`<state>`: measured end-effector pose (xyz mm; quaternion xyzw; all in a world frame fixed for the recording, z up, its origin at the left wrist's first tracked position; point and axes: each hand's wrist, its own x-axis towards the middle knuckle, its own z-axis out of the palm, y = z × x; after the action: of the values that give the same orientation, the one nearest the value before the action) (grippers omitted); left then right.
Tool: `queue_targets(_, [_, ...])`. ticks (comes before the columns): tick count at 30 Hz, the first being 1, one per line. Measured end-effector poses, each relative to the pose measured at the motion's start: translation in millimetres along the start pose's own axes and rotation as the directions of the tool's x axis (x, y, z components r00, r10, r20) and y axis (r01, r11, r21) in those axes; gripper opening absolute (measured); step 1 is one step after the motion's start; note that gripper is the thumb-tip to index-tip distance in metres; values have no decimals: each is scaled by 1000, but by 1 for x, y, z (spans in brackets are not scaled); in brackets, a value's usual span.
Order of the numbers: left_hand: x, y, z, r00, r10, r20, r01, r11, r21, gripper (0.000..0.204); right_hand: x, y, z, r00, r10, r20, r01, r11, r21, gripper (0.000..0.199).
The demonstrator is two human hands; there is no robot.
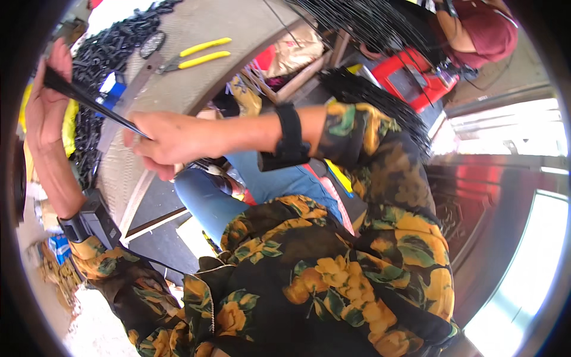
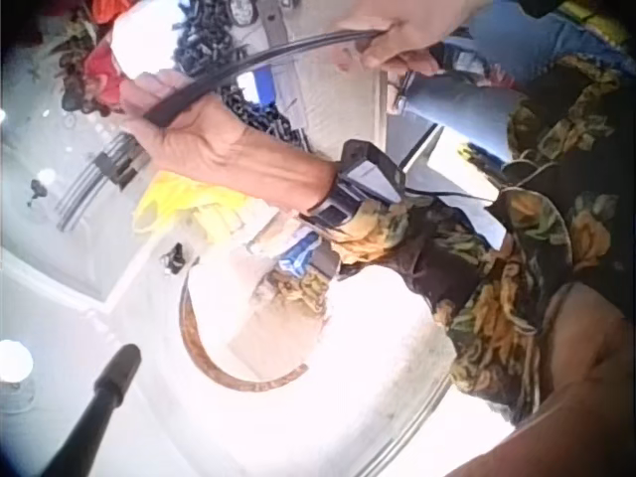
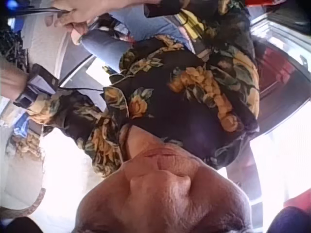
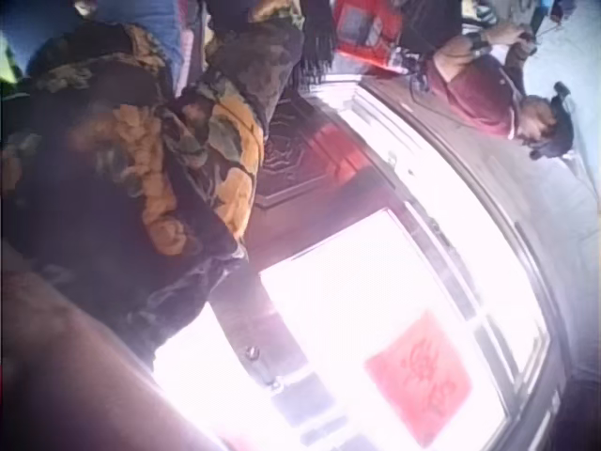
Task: Assemble umbrella frame components by inserting ribs into a central hub and securing them with pliers.
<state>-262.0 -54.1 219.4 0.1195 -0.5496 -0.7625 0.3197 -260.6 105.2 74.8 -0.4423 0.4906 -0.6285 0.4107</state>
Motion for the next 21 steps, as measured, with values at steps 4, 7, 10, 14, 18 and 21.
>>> queue_targets(4, [-22, 10, -20, 882, -173, 439, 128, 983, 130, 44, 6, 0, 9, 991, -122, -46, 126, 987, 97, 20])
queue_targets(7, [-27, 14, -30, 804, -224, 551, 129, 970, 206, 48, 27, -33, 5, 968, -238, -77, 250, 940, 231, 21])
queue_targets(10, [-28, 22, -40, 924, -190, 333, 83, 947, 311, 46, 52, -49, 9, 951, -288, -112, 297, 952, 78, 25])
queue_targets(14, [-7, -8, -46, 879, -226, 420, 126, 959, 254, 38, 49, -51, -13, 954, -237, -184, 228, 971, -72, 23])
queue_targets(18, [-24, -7, -57, 923, -142, 356, 62, 972, 227, 26, 64, -45, -3, 941, -301, -153, 282, 950, -135, 21])
queue_targets(21, [-33, -15, -56, 951, -105, 290, 68, 988, 135, 18, 63, -38, 0, 878, -403, -258, 354, 910, -216, 20])
